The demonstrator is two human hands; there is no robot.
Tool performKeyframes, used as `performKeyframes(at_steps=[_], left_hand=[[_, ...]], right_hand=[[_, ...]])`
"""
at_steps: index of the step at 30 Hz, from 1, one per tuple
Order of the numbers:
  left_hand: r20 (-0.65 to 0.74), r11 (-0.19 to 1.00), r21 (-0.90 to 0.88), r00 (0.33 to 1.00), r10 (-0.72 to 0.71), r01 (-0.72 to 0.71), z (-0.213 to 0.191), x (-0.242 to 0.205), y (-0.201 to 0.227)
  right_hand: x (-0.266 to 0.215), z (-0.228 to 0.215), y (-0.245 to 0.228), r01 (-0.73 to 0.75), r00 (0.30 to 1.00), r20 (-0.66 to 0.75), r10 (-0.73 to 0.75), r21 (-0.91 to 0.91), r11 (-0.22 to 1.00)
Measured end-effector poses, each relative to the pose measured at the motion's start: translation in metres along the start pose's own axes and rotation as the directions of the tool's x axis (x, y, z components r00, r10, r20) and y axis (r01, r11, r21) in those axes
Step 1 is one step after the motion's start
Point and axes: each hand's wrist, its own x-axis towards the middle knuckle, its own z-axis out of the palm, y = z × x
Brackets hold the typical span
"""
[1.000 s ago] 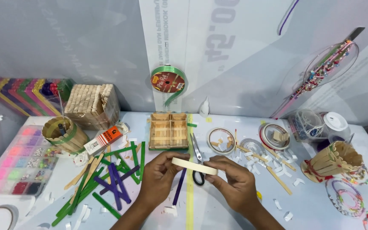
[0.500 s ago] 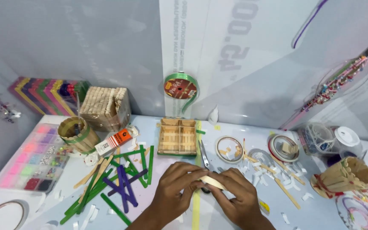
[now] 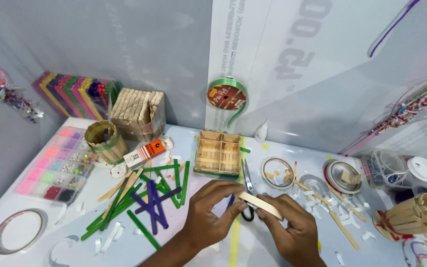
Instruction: Attaching adhesive tape to small decorative sticks as part of a handicraft project.
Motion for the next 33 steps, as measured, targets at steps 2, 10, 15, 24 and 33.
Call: performKeyframes(at_steps=[2, 10, 15, 24, 33], left_hand=[[-0.008, 1.0, -0.008, 1.0, 0.009, -0.009, -0.001, 0.002, 0.002], [0.061, 0.977, -0.152, 0.988, -0.144, 0.152, -0.009, 0.008, -0.004], [0.09, 0.966, -0.161, 0.978, -0.187, 0.2, -0.01, 0.008, -0.01], [0.083, 0.971, -0.129, 0.978, -0.19, 0.199, -0.007, 0.008, -0.008], [0.098, 0.952, -0.117, 0.958, -0.271, 0.281, -0.003, 0.005, -0.014]], right_hand=[[0.0, 0.001, -0.001, 0.036, 0.999, -0.001, -0.036, -0.025, 0.999], [-0.004, 0.001, 0.006, 0.13, 0.991, 0.024, -0.128, -0.106, 0.986], [-0.006, 0.0, 0.01, 0.291, 0.956, 0.084, -0.28, -0.202, 0.935], [-0.006, 0.003, 0.011, 0.251, 0.967, 0.072, -0.243, -0.15, 0.956], [-0.003, 0.004, 0.006, 0.195, 0.981, 0.05, -0.19, -0.125, 0.973]])
